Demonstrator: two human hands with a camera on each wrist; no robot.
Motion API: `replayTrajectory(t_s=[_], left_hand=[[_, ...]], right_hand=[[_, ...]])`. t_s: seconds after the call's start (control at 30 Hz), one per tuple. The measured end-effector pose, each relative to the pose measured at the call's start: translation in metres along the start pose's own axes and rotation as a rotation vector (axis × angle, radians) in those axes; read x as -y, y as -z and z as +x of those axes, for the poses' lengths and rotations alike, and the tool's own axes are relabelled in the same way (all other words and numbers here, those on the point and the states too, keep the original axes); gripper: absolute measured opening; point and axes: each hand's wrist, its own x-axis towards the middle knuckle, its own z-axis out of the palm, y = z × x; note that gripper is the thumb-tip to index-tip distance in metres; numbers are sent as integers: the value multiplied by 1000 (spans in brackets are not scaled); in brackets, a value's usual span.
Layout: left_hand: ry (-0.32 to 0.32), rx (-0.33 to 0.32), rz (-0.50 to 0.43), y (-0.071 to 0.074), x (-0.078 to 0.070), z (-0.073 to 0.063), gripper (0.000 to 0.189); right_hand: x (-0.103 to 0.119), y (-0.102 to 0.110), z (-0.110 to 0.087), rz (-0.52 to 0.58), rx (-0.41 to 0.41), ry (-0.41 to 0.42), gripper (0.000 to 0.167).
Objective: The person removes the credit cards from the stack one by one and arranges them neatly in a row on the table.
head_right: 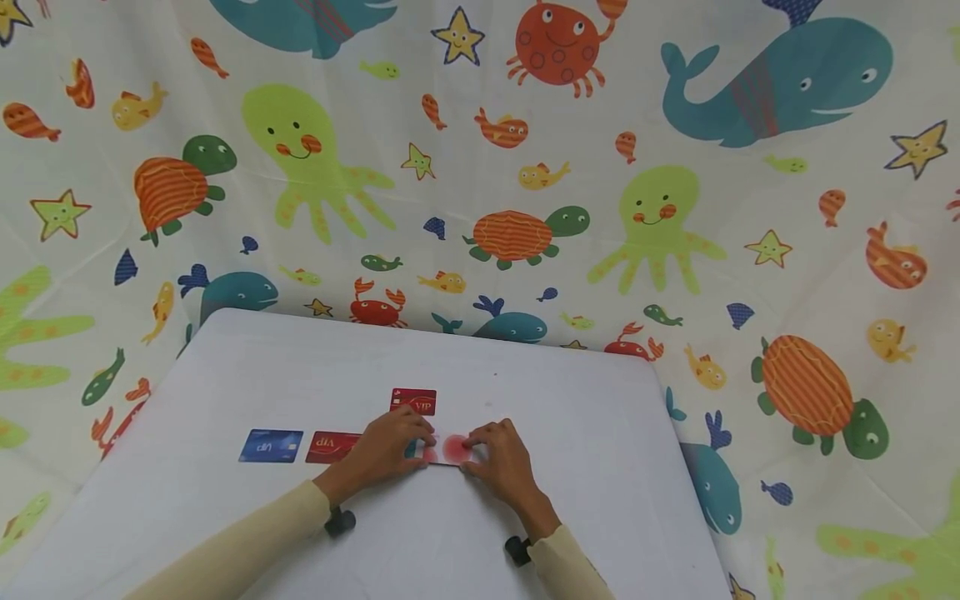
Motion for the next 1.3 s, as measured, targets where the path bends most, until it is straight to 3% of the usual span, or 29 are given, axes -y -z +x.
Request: replayTrajectory(t_s=[0.3, 0.87, 1.3], left_hand=[[21, 8, -5, -3, -4, -1, 41], [-1, 8, 8, 2, -8, -2, 37], [18, 13, 5, 0, 6, 0, 42]], right_hand=[[-4, -2, -2, 19, -8, 17, 25], [-7, 0, -1, 28, -19, 20, 27], [-6, -3, 7, 4, -58, -4, 26]])
